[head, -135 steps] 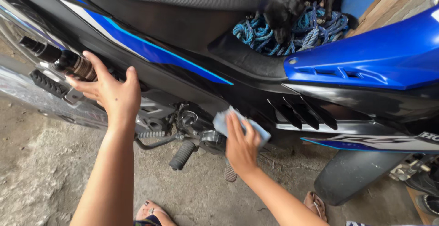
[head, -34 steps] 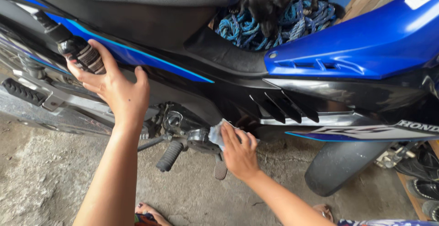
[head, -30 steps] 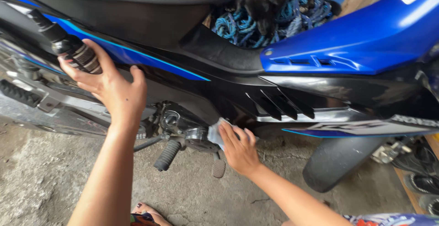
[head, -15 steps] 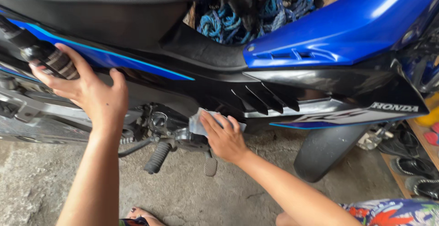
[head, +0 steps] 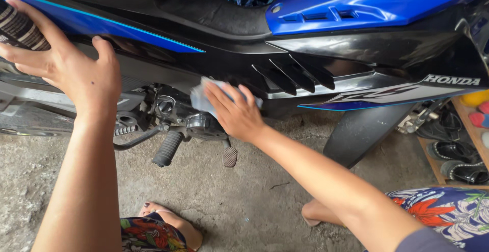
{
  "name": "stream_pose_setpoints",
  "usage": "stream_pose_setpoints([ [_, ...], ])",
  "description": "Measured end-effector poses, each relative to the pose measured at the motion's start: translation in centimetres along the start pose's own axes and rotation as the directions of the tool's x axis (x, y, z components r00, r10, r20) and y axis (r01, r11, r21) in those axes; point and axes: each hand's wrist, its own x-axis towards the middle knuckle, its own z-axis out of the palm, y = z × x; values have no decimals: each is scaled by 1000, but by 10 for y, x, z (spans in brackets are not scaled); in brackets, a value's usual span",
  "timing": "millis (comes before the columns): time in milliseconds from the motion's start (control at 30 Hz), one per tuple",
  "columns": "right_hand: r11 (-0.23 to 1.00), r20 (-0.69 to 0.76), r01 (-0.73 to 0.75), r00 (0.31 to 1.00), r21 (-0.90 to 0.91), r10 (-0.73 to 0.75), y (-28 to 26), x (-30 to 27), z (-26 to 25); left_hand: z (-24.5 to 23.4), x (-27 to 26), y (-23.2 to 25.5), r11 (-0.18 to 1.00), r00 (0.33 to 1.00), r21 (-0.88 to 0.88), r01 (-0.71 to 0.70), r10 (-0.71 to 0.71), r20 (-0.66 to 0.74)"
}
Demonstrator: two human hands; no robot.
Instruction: The person cleans a blue and black Honda motorcycle by spraying a liquid from a bottle onto the body panels and wiping them with a cloth. The person cleans the side fairing, the area under the seat, and the rear section of the bike.
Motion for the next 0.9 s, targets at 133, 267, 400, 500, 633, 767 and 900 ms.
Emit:
stream_pose_setpoints([
  [133,999,-28,38,999,-33,-39,4,14,3,-5,-11,19,998,997,15,-66,67,-47],
  [267,996,34,29,999,-79,-27,13,-19,5,0,-42,61,950,950,11,-311,311,-1],
  [400,990,115,-24,993,-140,40,25,-70,8,10,-76,94,812,805,63,-580,560,193],
  [500,975,60,-7,998,-223,21,35,-92,3,8,-87,97,781,777,102,-616,581,243],
  [633,995,115,-35,992,-91,45,28,-69,6,8,-82,96,764,766,103,-637,614,187],
  [767,997,84,-76,993,-32,79,4,2,21,4,-74,97,775,772,45,-630,620,140],
  [900,988,-64,-27,998,-151,18,6,35,22,-11,-56,98,779,771,7,-627,619,148],
])
